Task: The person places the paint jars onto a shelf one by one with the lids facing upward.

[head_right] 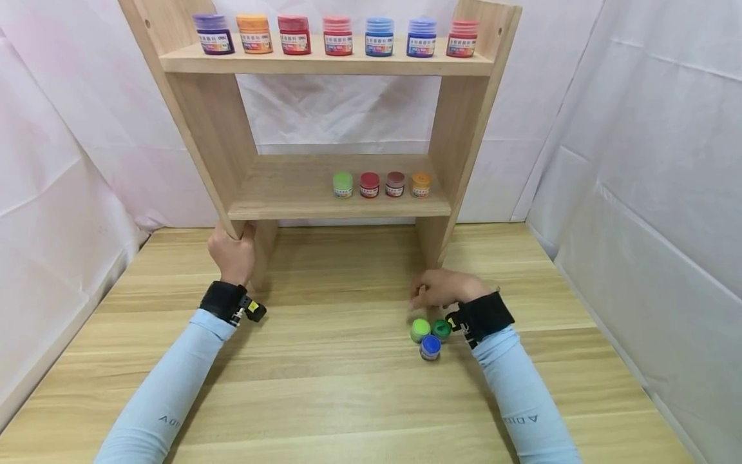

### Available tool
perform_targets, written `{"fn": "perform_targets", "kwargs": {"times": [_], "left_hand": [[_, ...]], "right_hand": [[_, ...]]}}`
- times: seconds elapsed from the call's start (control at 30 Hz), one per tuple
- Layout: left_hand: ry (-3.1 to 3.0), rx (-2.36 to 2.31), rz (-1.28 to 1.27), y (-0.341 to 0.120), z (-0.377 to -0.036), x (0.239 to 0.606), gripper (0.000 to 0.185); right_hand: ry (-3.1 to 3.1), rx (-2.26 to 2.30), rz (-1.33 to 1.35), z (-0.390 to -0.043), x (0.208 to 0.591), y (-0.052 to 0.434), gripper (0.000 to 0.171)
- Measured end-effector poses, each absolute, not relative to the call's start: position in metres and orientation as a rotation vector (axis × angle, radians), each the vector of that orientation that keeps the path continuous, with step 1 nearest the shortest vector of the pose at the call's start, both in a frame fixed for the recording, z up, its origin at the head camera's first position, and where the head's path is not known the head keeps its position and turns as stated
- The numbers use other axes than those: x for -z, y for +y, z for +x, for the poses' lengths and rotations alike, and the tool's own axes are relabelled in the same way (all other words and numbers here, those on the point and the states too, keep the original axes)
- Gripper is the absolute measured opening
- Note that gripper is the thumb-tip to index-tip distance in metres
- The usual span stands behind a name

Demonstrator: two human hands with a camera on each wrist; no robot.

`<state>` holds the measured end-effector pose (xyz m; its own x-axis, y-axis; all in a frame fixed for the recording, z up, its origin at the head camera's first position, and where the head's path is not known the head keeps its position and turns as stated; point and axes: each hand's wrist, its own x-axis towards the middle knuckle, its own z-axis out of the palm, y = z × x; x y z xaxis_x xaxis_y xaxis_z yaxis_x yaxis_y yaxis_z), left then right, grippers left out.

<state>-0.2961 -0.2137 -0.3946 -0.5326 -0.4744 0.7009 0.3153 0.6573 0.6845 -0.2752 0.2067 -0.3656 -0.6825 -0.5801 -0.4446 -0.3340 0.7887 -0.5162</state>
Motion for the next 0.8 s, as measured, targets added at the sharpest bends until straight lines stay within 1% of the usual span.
{"fn": "perform_targets", "kwargs": {"times": [0.2,0.57,0.8], "left_hand": [[-1.885,1.001,0.117,-0.214,-0.297,0.394,0.026],[-1.886,0.998,0.109,-0.212,-0.296,0.394,0.026],[-1.873,0.993,0.116,-0.211,-0.295,0.392,0.023]], "right_hand": [[2.326,0.52,-0.757,-0.273,0.365,0.202,0.028],[2.232,0.583,-0.889,-0.28,0.375,0.203,0.014],[2.28,0.633,-0.879,-0.284,0.374,0.206,0.015]]}}
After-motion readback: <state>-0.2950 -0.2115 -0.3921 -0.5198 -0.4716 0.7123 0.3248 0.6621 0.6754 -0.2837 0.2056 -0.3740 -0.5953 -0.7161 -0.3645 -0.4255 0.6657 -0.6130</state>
